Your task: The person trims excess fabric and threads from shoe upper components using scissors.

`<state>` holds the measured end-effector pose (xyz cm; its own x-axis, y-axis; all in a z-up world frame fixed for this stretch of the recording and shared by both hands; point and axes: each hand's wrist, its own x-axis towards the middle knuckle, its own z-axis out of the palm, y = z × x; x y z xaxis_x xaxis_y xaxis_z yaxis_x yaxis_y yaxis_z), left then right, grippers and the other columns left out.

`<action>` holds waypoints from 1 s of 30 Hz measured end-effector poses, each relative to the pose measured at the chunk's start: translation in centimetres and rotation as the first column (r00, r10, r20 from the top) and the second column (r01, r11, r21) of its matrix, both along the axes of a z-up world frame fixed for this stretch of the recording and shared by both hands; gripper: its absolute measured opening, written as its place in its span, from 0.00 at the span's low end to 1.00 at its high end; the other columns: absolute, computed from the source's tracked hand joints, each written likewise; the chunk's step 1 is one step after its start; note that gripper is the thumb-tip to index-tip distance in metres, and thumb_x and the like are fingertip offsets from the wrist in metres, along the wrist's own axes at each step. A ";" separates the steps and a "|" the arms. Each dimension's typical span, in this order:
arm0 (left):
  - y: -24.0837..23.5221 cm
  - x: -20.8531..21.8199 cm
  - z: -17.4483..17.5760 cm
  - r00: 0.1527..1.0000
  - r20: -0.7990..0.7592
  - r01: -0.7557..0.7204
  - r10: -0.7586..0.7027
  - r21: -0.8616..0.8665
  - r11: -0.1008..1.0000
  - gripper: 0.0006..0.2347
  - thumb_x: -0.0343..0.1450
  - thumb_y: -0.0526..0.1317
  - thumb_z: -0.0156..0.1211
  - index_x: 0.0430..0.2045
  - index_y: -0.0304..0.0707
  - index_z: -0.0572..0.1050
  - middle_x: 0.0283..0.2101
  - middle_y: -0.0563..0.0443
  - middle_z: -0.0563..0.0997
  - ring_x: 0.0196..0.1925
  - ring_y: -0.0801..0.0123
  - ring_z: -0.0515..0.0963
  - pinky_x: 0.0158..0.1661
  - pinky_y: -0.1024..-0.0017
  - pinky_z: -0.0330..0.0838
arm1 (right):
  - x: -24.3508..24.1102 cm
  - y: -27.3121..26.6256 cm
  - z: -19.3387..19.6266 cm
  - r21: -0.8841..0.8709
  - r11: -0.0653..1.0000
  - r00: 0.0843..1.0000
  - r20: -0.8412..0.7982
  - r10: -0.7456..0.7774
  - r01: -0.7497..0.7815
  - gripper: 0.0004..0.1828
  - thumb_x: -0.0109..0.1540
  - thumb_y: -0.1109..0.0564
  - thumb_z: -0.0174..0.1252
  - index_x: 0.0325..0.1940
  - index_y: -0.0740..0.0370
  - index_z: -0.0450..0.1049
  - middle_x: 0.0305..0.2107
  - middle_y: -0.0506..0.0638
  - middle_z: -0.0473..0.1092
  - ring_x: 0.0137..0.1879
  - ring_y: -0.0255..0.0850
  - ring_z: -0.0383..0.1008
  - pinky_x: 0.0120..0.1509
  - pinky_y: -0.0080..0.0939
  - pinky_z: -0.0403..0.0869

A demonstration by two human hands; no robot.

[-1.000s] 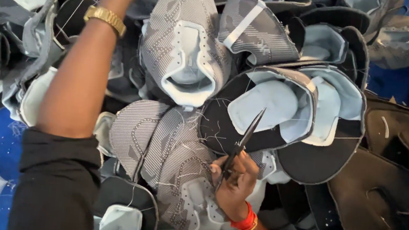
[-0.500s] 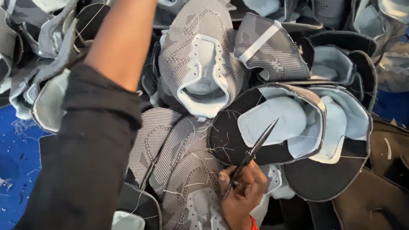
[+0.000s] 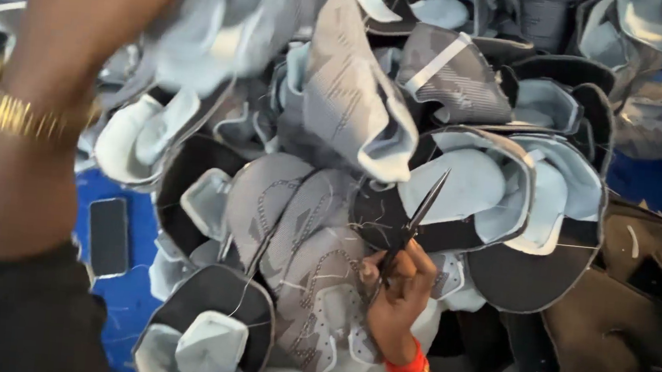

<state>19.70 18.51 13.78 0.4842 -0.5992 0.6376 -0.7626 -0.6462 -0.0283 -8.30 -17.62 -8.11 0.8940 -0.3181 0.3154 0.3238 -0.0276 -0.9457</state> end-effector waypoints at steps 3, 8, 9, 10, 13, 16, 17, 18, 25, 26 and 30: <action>-0.9 -6.6 1.9 0.996 0.043 -0.074 0.073 0.009 0.997 0.08 0.76 0.35 0.66 0.45 0.33 0.78 0.36 0.46 0.78 0.35 0.59 0.76 0.37 0.69 0.65 | -1.4 0.0 1.6 0.119 0.975 0.983 0.028 0.184 -0.186 0.35 0.67 0.58 0.64 0.72 0.62 0.51 0.41 0.57 0.73 0.40 0.37 0.74 0.44 0.34 0.75; -3.3 -13.5 3.5 0.963 -0.055 -0.266 0.264 -0.030 0.964 0.08 0.75 0.37 0.71 0.42 0.32 0.80 0.30 0.44 0.75 0.28 0.57 0.72 0.31 0.66 0.61 | -2.4 0.9 6.8 0.386 0.681 0.754 0.060 0.654 -0.622 0.48 0.65 0.35 0.61 0.78 0.58 0.45 0.48 0.59 0.68 0.46 0.45 0.74 0.49 0.43 0.76; -3.6 -14.0 3.9 0.928 -0.169 -0.347 0.333 -0.066 0.935 0.10 0.74 0.39 0.74 0.39 0.30 0.81 0.23 0.41 0.72 0.21 0.54 0.67 0.26 0.62 0.58 | -2.0 1.2 6.8 0.502 0.508 0.625 0.087 0.775 -0.700 0.52 0.65 0.28 0.58 0.80 0.58 0.43 0.47 0.58 0.67 0.47 0.48 0.74 0.50 0.47 0.76; -3.2 -14.3 3.4 0.926 -0.163 -0.356 0.342 -0.070 0.932 0.10 0.74 0.39 0.74 0.39 0.30 0.81 0.23 0.41 0.72 0.21 0.54 0.67 0.26 0.62 0.58 | -1.0 1.6 7.7 0.496 0.502 0.617 0.090 0.782 -0.708 0.52 0.65 0.28 0.58 0.80 0.58 0.43 0.47 0.58 0.67 0.47 0.48 0.74 0.50 0.47 0.76; -2.9 -14.7 2.8 0.976 0.074 -0.199 0.206 -0.082 0.976 0.14 0.75 0.38 0.71 0.53 0.33 0.76 0.32 0.45 0.75 0.29 0.58 0.71 0.32 0.68 0.62 | 2.4 2.9 11.0 0.616 0.247 0.398 0.118 0.910 -0.748 0.54 0.65 0.22 0.50 0.81 0.55 0.39 0.46 0.60 0.68 0.50 0.52 0.73 0.56 0.50 0.76; -3.9 -15.5 3.3 0.983 0.031 -0.178 0.181 -0.081 0.981 0.17 0.76 0.37 0.71 0.59 0.37 0.75 0.30 0.48 0.73 0.29 0.60 0.71 0.32 0.68 0.62 | 6.3 4.3 13.9 0.639 0.238 0.344 0.046 0.938 -0.732 0.55 0.64 0.20 0.47 0.83 0.53 0.37 0.44 0.63 0.70 0.49 0.50 0.73 0.57 0.49 0.75; -4.4 -15.7 3.7 0.984 -0.005 -0.176 0.176 -0.083 0.981 0.17 0.74 0.37 0.72 0.57 0.36 0.77 0.26 0.48 0.70 0.25 0.59 0.69 0.30 0.65 0.61 | 7.6 4.8 13.9 0.643 0.257 0.364 0.036 0.931 -0.721 0.54 0.65 0.22 0.47 0.82 0.54 0.39 0.42 0.62 0.70 0.47 0.49 0.74 0.55 0.47 0.75; -4.9 -15.9 4.3 0.984 -0.037 -0.178 0.175 -0.082 0.981 0.18 0.72 0.38 0.73 0.55 0.35 0.78 0.21 0.47 0.67 0.22 0.57 0.67 0.28 0.62 0.60 | 9.1 5.4 13.8 0.645 0.271 0.379 0.031 0.925 -0.714 0.53 0.65 0.23 0.47 0.81 0.55 0.40 0.39 0.61 0.71 0.45 0.47 0.74 0.53 0.46 0.76; -3.5 -17.9 2.5 0.975 -0.034 -0.221 0.219 -0.104 0.970 0.17 0.78 0.37 0.75 0.60 0.39 0.77 0.27 0.47 0.74 0.27 0.61 0.72 0.32 0.68 0.65 | 9.8 4.8 11.0 0.624 0.562 0.594 -0.188 0.783 -0.544 0.41 0.68 0.44 0.60 0.77 0.69 0.56 0.31 0.52 0.67 0.33 0.36 0.67 0.36 0.35 0.68; -2.9 -18.7 2.3 0.965 -0.067 -0.261 0.252 -0.269 0.927 0.17 0.78 0.37 0.74 0.61 0.37 0.75 0.36 0.48 0.79 0.33 0.66 0.79 0.34 0.73 0.69 | 9.0 4.5 11.1 0.611 0.585 0.620 -0.188 0.762 -0.534 0.39 0.68 0.46 0.60 0.77 0.69 0.56 0.30 0.51 0.68 0.32 0.35 0.68 0.35 0.34 0.68; -3.2 -18.9 1.1 0.984 -0.172 -0.156 0.044 -0.714 0.683 0.15 0.84 0.36 0.63 0.65 0.40 0.68 0.54 0.56 0.76 0.53 0.81 0.76 0.53 0.81 0.72 | 5.9 2.6 9.1 0.512 0.700 0.756 -0.140 0.639 -0.497 0.38 0.67 0.49 0.61 0.76 0.69 0.57 0.30 0.49 0.67 0.31 0.35 0.68 0.31 0.32 0.66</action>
